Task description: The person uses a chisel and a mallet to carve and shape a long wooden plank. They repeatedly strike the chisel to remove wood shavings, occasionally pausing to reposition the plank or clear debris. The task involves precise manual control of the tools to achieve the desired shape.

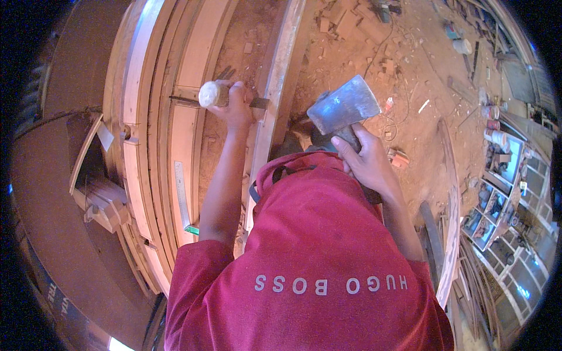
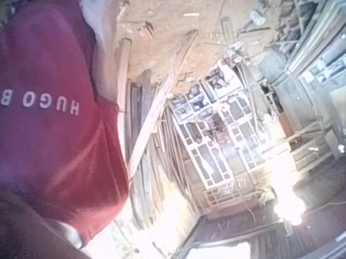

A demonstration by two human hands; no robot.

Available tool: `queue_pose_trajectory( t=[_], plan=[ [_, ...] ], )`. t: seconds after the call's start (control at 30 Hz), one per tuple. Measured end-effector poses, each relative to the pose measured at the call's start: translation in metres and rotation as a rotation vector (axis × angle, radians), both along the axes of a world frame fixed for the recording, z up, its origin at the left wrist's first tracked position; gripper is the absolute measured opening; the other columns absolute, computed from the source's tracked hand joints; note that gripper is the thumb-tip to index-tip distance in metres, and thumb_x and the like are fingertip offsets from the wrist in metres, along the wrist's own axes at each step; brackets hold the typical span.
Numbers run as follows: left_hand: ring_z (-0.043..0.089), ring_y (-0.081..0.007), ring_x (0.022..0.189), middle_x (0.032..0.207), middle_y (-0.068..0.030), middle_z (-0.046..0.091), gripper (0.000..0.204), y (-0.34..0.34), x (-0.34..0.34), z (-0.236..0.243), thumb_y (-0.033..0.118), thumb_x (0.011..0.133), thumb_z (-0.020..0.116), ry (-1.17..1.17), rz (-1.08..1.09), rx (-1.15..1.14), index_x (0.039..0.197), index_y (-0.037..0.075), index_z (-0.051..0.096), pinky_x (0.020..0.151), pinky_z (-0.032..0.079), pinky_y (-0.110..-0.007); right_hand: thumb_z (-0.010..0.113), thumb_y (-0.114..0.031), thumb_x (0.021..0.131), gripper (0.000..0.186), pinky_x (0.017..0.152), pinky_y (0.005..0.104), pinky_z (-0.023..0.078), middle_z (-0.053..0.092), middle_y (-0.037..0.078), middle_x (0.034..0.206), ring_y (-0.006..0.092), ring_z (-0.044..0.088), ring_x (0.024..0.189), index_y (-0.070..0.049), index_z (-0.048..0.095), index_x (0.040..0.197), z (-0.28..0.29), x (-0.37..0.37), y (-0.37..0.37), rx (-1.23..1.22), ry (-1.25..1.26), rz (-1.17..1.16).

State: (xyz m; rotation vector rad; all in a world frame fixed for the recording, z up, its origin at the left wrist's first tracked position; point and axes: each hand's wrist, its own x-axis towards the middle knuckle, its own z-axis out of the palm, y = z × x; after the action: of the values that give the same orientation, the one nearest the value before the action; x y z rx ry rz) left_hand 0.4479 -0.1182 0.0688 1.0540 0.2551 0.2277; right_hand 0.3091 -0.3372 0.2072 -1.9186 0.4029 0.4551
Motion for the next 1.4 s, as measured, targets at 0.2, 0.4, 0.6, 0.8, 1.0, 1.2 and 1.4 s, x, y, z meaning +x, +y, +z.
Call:
queue_pose_trajectory(
  t=[0.2, 0.4, 0.6, 0.8, 1.0, 1.2, 1.4],
  plan=[
    [0.048, -0.0114, 0.052, 0.067, -0.0020, 0.050, 0.015, 0.008, -0.002, -0.015, 0.000, 0.083, 0.060, -0.118, 0.017, 0.357, 0.091, 0.008, 0.050, 0.045, 0.042, -0.026, 0.060, -0.027, 0.094, 0.041, 0.055, 0.0342, 0.050, 0.063, 0.012, 0.073, 0.0180, 0.060, 0.054, -0.002, 0.052, 0.125, 0.005, 0.005, 0.002, -0.011, 0.071, 0.016],
    [0.052, -0.0102, 0.052, 0.068, -0.0013, 0.054, 0.020, -0.004, -0.001, 0.007, -0.003, 0.080, 0.066, -0.015, 0.010, 0.209, 0.091, 0.006, 0.051, 0.044, 0.043, -0.026, 0.060, -0.028, 0.094, 0.039, 0.055, 0.0350, 0.050, 0.063, 0.013, 0.073, 0.0191, 0.060, 0.054, -0.001, 0.053, 0.122, 0.004, 0.005, 0.002, -0.015, 0.051, 0.025],
    [0.053, -0.0094, 0.054, 0.069, -0.0005, 0.054, 0.021, 0.007, 0.011, -0.036, -0.002, 0.080, 0.067, 0.003, -0.005, 0.247, 0.092, 0.006, 0.052, 0.047, 0.044, -0.026, 0.059, -0.029, 0.094, 0.037, 0.058, 0.0376, 0.050, 0.063, 0.016, 0.075, 0.0231, 0.062, 0.056, 0.000, 0.055, 0.116, 0.001, 0.007, 0.004, -0.036, -0.016, 0.051],
    [0.045, -0.0091, 0.048, 0.065, -0.0019, 0.051, 0.023, 0.006, 0.007, -0.037, 0.005, 0.087, 0.060, -0.134, 0.016, 0.343, 0.103, 0.009, 0.045, 0.042, 0.038, -0.026, 0.060, -0.029, 0.093, 0.032, 0.063, 0.0414, 0.050, 0.061, 0.019, 0.075, 0.0287, 0.064, 0.064, 0.001, 0.056, 0.104, 0.010, 0.019, 0.008, -0.066, 0.000, 0.092],
    [0.048, -0.0091, 0.052, 0.068, -0.0014, 0.053, 0.013, 0.002, 0.000, -0.025, 0.004, 0.083, 0.060, -0.099, 0.045, 0.377, 0.091, 0.008, 0.051, 0.047, 0.042, -0.025, 0.061, -0.029, 0.092, 0.032, 0.068, 0.0434, 0.049, 0.061, 0.022, 0.077, 0.0362, 0.064, 0.074, 0.001, 0.056, 0.101, 0.018, 0.033, 0.010, -0.121, -0.092, 0.166],
    [0.058, -0.0119, 0.070, 0.079, -0.0013, 0.057, 0.021, -0.003, -0.006, -0.015, -0.003, 0.077, 0.068, -0.013, -0.012, 0.371, 0.092, 0.004, 0.055, 0.063, 0.049, -0.028, 0.062, -0.028, 0.091, 0.032, 0.066, 0.0433, 0.049, 0.062, 0.023, 0.079, 0.0388, 0.063, 0.074, 0.001, 0.057, 0.103, 0.039, 0.054, 0.020, -0.163, -0.340, 0.253],
    [0.058, -0.0178, 0.094, 0.101, -0.0069, 0.059, 0.040, -0.005, -0.003, -0.071, 0.007, 0.075, 0.074, -0.252, 0.123, 0.460, 0.110, 0.002, 0.055, 0.085, 0.047, -0.033, 0.065, -0.028, 0.089, 0.029, 0.061, 0.0431, 0.049, 0.063, 0.021, 0.079, 0.0380, 0.063, 0.070, -0.001, 0.061, 0.099, 0.079, 0.087, 0.056, -0.211, -0.762, 0.411]
  ],
)
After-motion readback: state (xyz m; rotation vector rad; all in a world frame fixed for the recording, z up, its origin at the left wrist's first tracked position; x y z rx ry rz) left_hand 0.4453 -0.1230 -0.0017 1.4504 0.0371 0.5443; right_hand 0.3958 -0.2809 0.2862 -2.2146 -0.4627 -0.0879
